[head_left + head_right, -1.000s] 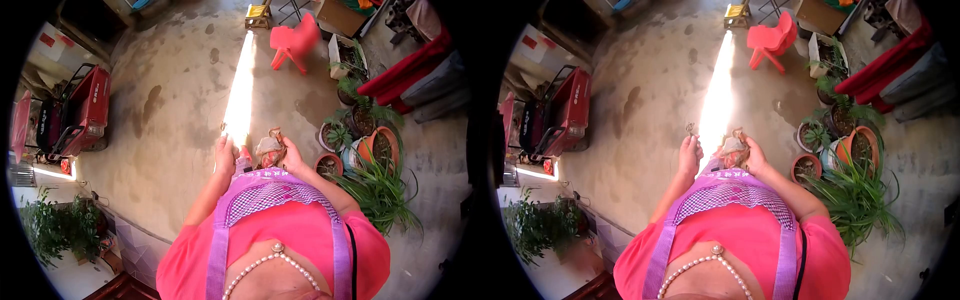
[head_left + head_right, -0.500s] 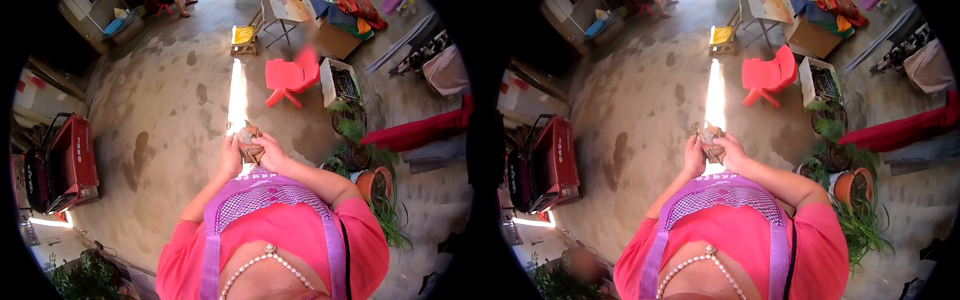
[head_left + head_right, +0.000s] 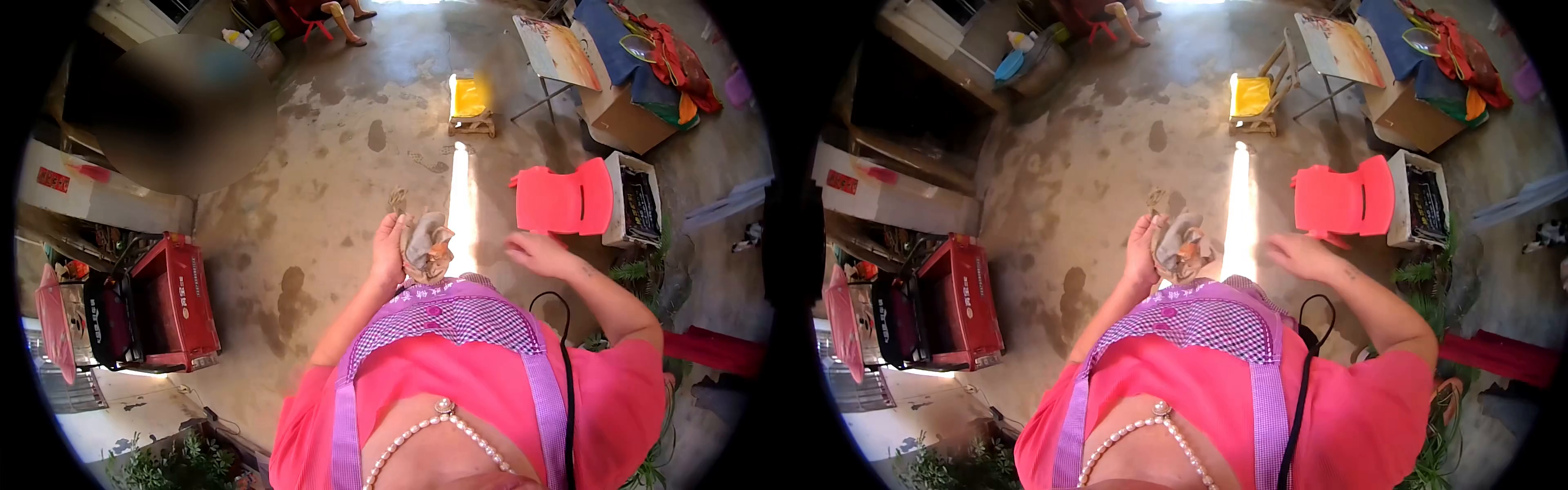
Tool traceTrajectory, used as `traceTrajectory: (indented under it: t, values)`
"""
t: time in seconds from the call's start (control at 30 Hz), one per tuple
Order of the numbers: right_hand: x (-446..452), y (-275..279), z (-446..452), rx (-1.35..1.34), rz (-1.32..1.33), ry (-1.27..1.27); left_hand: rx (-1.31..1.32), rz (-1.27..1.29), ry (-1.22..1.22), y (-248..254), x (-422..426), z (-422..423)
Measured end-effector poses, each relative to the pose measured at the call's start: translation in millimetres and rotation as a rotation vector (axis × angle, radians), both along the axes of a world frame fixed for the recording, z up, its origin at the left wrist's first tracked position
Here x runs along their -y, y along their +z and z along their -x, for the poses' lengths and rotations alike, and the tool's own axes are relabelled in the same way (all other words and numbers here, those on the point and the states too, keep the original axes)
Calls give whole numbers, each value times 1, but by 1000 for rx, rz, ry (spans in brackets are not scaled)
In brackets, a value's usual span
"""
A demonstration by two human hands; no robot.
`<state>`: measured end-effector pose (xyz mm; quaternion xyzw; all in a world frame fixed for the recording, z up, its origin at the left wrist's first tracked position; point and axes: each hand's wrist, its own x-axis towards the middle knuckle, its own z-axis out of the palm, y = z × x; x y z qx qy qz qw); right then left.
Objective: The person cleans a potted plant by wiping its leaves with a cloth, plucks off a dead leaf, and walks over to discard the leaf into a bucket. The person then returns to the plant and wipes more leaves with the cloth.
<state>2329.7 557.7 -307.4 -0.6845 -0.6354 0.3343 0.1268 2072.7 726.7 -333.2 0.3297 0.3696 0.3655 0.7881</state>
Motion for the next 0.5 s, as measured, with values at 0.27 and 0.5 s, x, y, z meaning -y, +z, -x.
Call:
traceTrajectory:
  t: [0.27,0.5]
  values:
    - [-84,60,-18,-271,325,238,-61,49,27,-48,-198,-31]
    - [-332,105,-56,-1047,-954,-1228,-92,-61,-50,-16,-413,-90]
